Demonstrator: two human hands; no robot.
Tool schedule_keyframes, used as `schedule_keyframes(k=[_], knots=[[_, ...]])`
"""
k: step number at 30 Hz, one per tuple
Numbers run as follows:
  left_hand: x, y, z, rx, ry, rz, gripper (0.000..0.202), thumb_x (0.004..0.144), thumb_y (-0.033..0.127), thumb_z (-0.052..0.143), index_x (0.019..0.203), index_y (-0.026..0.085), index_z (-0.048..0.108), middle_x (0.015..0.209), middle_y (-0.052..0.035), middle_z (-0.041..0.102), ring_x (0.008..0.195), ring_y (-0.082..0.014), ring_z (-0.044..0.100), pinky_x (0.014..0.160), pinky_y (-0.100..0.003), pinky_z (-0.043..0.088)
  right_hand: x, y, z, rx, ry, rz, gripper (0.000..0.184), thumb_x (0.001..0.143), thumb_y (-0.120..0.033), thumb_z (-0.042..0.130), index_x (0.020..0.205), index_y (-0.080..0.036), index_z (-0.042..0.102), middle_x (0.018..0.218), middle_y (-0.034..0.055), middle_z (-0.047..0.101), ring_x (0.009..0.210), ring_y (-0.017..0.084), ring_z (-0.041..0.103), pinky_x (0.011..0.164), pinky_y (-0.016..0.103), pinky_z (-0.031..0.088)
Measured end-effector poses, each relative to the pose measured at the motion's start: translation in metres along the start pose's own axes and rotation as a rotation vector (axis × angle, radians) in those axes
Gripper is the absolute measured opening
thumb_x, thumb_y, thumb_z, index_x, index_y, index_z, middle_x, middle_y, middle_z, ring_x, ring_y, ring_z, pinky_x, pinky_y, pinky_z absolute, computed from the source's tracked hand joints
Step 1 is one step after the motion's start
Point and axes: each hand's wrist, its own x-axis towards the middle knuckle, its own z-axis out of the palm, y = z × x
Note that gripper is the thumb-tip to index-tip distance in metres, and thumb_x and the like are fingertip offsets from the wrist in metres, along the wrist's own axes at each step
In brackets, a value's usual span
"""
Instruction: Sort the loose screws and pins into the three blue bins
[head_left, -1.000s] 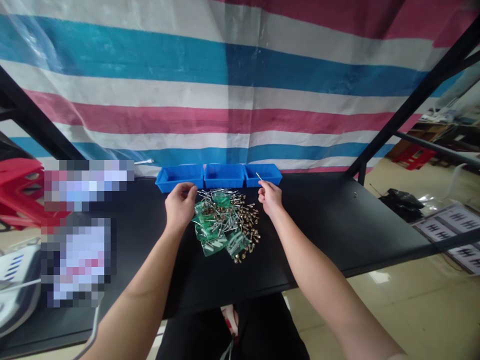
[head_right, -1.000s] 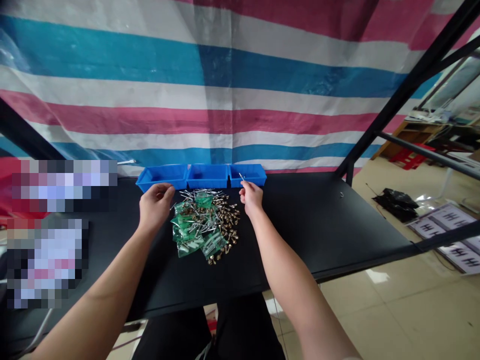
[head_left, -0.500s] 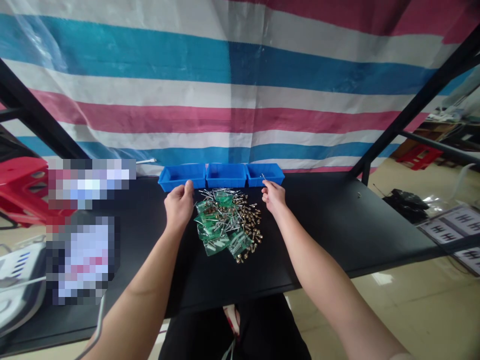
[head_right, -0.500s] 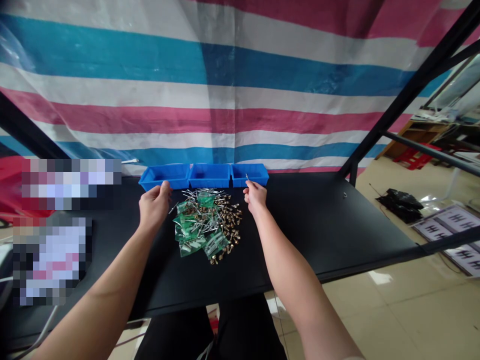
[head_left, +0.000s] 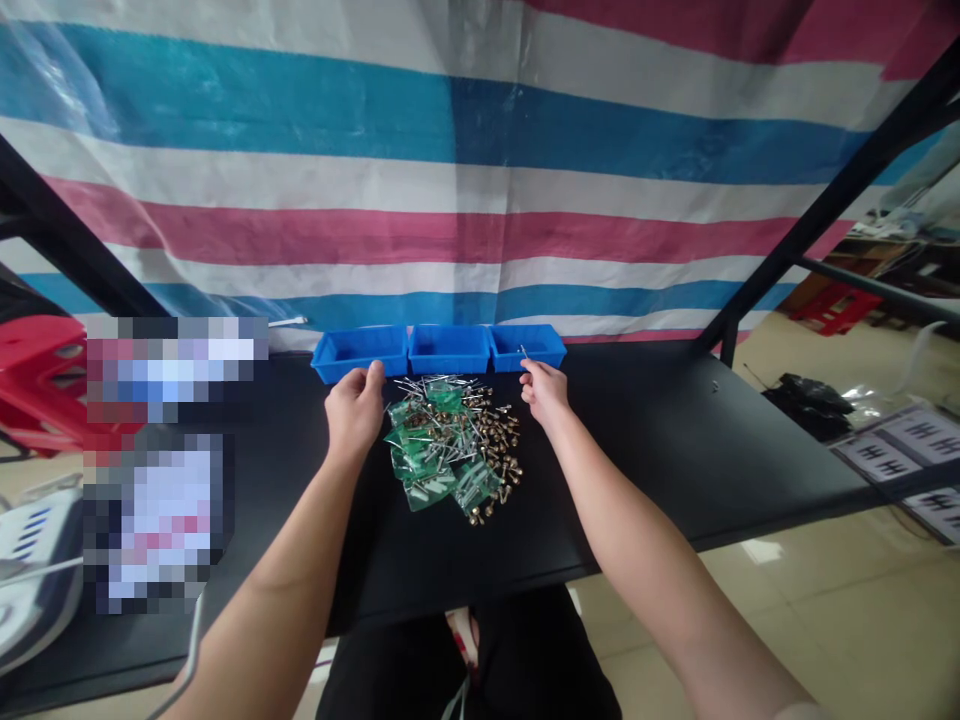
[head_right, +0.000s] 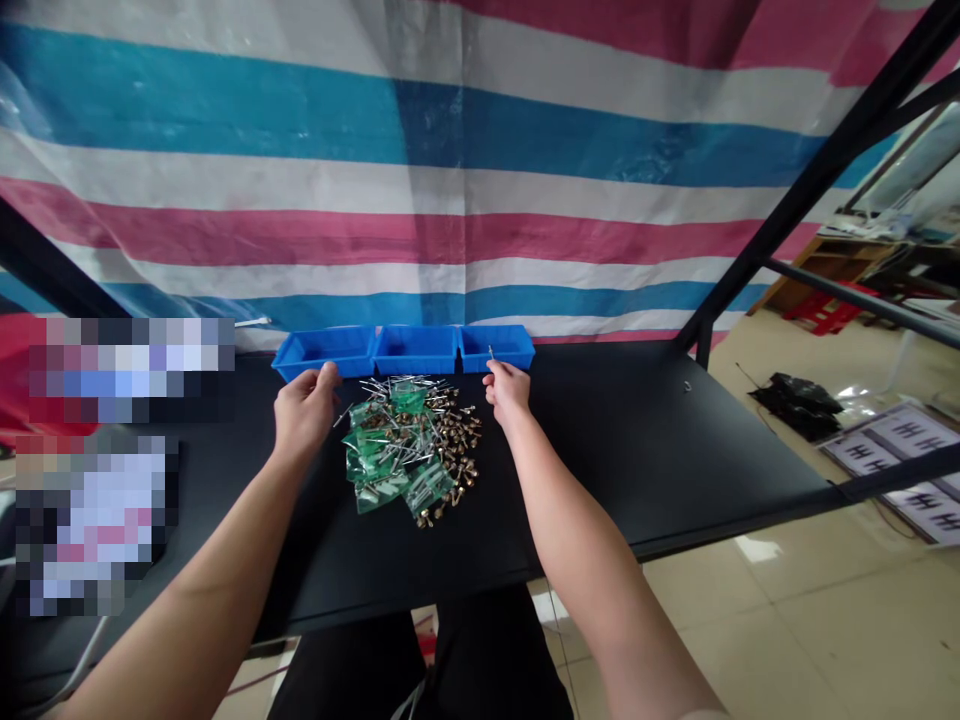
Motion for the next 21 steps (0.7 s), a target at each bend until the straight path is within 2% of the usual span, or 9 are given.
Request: schedule_keyframes(k=[21], knots=[[0.0013, -0.0013, 0.0007, 0.005, -0.009, 0.003, 0.046, 0.08, 0.059, 0.046, 0.073, 0.017, 0.064, 0.06, -0.0015, 0.061, 0.059, -0.0156, 0.054, 0.054, -0.024, 0.038, -0.0011, -0.0018, -0.0009, -0.001, 0.006, 0.011, 0.006, 0.074, -0.017, 0.062, 0.069, -0.015, 0.059, 0.04, -0.0059, 0.048, 0.027, 0.002, 0.03, 0.03, 0.016, 0.014]])
